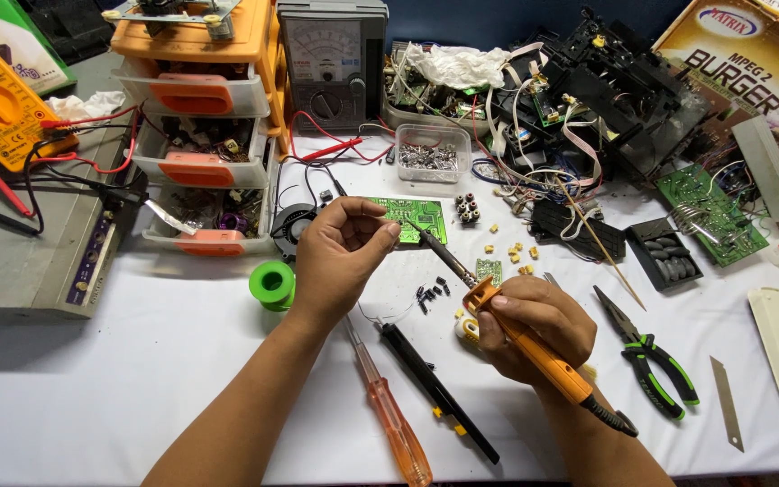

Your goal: The person is soldering components onto a small green printed circuit board and then inserting various electronic components into a larger brown circuit board.

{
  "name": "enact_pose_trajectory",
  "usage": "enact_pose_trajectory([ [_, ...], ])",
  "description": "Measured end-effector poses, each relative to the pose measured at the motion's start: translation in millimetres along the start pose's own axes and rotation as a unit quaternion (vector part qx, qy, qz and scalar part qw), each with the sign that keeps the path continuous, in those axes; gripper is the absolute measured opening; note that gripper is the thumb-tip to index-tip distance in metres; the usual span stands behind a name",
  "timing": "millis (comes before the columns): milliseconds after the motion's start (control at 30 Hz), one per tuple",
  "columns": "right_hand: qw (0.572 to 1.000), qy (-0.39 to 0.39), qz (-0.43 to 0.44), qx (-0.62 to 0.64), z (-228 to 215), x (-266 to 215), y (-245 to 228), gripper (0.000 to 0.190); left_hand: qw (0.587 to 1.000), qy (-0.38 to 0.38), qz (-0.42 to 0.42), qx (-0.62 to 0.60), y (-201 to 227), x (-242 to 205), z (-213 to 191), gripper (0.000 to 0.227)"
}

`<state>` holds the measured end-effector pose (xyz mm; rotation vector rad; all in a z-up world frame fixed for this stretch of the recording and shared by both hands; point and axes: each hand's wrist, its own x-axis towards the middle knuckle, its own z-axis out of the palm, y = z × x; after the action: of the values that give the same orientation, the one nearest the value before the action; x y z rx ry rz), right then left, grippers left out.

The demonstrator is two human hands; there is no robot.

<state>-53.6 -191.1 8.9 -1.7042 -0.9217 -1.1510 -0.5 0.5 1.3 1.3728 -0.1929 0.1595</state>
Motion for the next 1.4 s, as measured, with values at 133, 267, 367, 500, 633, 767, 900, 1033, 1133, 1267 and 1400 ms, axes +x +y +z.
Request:
enact_pose_trajectory([
  [133, 1.000, 0.003, 0.002, 0.005, 0.1, -0.2, -1.3, 0.010, 1.000, 0.001, -0.003, -0.006, 0.0, -0.3, 1.6, 0.019],
  [267, 1.000, -0.003, -0.001, -0.003, 0.1, 1.7, -1.1, 0.012, 1.000, -0.006, -0.010, -0.005, 2.4, -0.6, 0.9, 0.020],
  [367, 1.000, 0.007, 0.005, 0.006, 0.7, 1.4, -1.5, 0.011, 1.000, 0.000, -0.014, -0.011, 2.6, -1.2, 1.1, 0.019],
  [500, 1.000, 0.005, -0.002, 0.004, 1.8, 3.4, -2.0, 0.010, 1.000, -0.001, -0.017, -0.006, 3.9, -1.8, 1.8, 0.019],
  [633, 1.000, 0.011, -0.004, 0.006, 2.1, 2.4, -1.6, 0.011, 1.000, -0.005, -0.021, -0.004, 4.2, -1.9, 1.8, 0.020],
  [767, 1.000, 0.006, -0.002, 0.003, 3.2, 2.8, -2.1, 0.010, 1.000, -0.004, -0.022, -0.001, 4.1, -1.6, 1.9, 0.019],
  [900, 1.000, 0.014, 0.004, -0.005, 2.7, 2.2, -1.8, 0.010, 1.000, 0.000, -0.018, 0.002, 6.0, -2.4, 2.9, 0.018],
  [1033, 1.000, 0.005, -0.005, -0.006, 2.6, 0.0, -2.3, 0.009, 1.000, 0.005, -0.018, -0.005, 2.7, -2.7, 3.9, 0.017],
  [1133, 1.000, 0.018, 0.010, -0.011, 4.1, 3.1, -3.2, 0.009, 1.000, 0.010, -0.016, -0.011, 2.7, -2.3, 4.0, 0.017],
  [1267, 0.997, 0.036, 0.017, -0.059, -8.9, 7.8, 0.5, 0.008, 1.000, -0.007, -0.012, -0.003, -4.4, 0.9, -1.5, 0.020],
  [1400, 0.985, 0.089, 0.064, -0.137, -59.5, 7.9, 20.9, 0.014, 0.996, -0.012, 0.006, 0.084, 8.5, 0.7, -0.7, 0.021],
])
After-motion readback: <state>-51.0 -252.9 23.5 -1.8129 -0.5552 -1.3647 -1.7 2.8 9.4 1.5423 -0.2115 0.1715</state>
